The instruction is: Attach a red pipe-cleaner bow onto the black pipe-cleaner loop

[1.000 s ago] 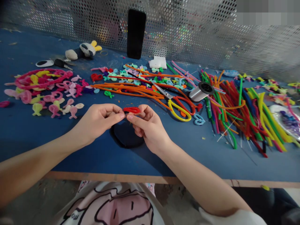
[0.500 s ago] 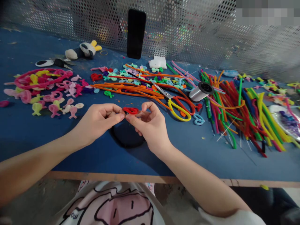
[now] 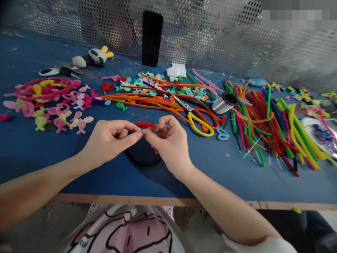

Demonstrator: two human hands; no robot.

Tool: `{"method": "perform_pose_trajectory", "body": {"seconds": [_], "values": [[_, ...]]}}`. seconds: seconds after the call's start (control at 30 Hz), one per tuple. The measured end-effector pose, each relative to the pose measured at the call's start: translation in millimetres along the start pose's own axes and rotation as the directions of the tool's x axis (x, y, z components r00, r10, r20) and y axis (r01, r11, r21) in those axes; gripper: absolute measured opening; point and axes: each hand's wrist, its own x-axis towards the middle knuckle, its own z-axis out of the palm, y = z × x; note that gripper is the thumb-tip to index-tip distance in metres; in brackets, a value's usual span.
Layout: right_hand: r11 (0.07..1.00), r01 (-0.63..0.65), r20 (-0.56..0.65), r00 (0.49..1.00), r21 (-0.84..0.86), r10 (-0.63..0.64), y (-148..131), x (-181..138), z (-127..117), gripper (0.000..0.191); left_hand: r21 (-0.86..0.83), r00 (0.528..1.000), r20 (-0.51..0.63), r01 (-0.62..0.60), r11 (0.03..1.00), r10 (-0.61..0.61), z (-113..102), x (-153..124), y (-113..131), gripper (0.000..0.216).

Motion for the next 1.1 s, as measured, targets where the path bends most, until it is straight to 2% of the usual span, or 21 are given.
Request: {"method": "perform_pose_trajectory", "body": {"seconds": [0.13,0.2,0.3,0.4,0.5,0.6,0.67,0.73,0.8,0.87,1.1], "values": [[1.000,0.001,0.015,1.000,-0.015,-0.001,1,1,-2,0.047,-0.059,0.999,-0.010,0.034,0.998,-0.035,1,2,0,0.022],[1.000,0.010,0.026,1.000,-0.018,-0.010,1,1,-2,0.047,-0.175,0.994,0.025,0.113,0.978,-0.110,2,3,-1,0.022],[0.999,0.034,0.040,0.999,-0.032,-0.033,-1,1,-2,0.045,-0.379,0.975,0.072,0.221,0.899,-0.210,5,5,-3,0.021],[0.992,0.102,0.038,0.994,-0.072,-0.100,-4,1,-1,0.040,-0.471,0.967,0.090,0.251,0.846,-0.237,6,5,-4,0.020],[0.958,0.227,0.021,0.974,-0.175,-0.227,-7,-1,-1,0.027,-0.476,0.967,0.083,0.249,0.843,-0.239,7,6,-5,0.020],[0.828,0.429,0.050,0.895,-0.362,-0.442,-12,-4,-4,0.009,-0.454,0.968,0.071,0.246,0.856,-0.241,7,6,-4,0.021],[0.671,0.563,0.145,0.806,-0.482,-0.573,-15,-4,-7,0.008,-0.432,0.969,0.066,0.243,0.869,-0.238,7,6,-3,0.021],[0.511,0.648,0.248,0.724,-0.565,-0.643,-17,-3,-9,0.011,-0.401,0.971,0.062,0.236,0.885,-0.231,6,6,-1,0.020],[0.387,0.685,0.329,0.671,-0.617,-0.664,-18,-2,-10,0.013,-0.364,0.974,0.056,0.224,0.904,-0.219,6,5,0,0.019],[0.299,0.701,0.398,0.645,-0.647,-0.652,-17,0,-10,0.013,-0.324,0.977,0.045,0.212,0.922,-0.208,5,4,1,0.019],[0.104,0.728,0.526,0.579,-0.678,-0.624,-12,8,-17,0.012,-0.235,0.983,0.035,0.183,0.955,-0.180,4,5,0,0.025]]}}
